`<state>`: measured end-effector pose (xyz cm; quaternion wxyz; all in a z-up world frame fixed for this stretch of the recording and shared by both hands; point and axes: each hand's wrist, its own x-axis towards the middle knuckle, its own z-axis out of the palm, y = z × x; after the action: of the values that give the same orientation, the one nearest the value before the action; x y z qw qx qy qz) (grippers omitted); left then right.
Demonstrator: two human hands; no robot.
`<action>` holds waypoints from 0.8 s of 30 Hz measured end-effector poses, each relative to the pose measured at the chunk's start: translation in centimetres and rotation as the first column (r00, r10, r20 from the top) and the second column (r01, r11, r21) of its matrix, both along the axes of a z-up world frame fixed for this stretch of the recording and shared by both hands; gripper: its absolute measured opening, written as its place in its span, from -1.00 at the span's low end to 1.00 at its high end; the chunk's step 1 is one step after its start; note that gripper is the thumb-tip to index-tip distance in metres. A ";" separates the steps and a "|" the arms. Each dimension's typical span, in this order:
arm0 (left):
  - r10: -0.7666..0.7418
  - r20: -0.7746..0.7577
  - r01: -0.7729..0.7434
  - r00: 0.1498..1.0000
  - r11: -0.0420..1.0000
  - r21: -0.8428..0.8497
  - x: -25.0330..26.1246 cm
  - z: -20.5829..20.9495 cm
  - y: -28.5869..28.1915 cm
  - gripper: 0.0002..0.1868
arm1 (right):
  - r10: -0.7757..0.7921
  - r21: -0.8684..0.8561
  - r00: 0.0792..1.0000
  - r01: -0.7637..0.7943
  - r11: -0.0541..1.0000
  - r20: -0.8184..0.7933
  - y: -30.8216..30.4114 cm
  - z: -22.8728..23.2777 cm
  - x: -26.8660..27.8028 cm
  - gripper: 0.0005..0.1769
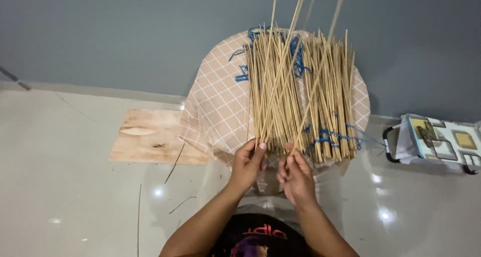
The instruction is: Gathering thin bamboo sticks into bundles and tying them with blue plastic string.
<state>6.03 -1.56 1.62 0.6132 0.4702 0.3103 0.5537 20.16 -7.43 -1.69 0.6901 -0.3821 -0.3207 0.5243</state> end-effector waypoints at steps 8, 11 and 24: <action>-0.039 -0.314 0.126 0.949 0.957 0.260 -0.3 2.2 -2.6 -0.84 | -0.105 0.025 0.994 0.105 0.994 -0.006 0.1 -0.1 1.1 -0.71; -0.041 -0.401 0.192 0.915 0.919 0.343 -0.7 2.8 -3.1 -0.83 | -0.186 -0.013 0.983 0.186 0.983 -0.008 0.7 -1.5 1.3 -0.77; -0.039 -0.364 0.165 0.931 0.933 0.321 -2.1 2.7 -2.7 -0.82 | -0.191 0.085 0.981 0.194 0.977 -0.037 0.8 0.5 1.5 -0.63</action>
<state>3.92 -4.23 4.30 0.4838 0.6776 0.2874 0.4735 21.70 -6.62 -1.23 0.7584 -0.3729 -0.2953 0.4456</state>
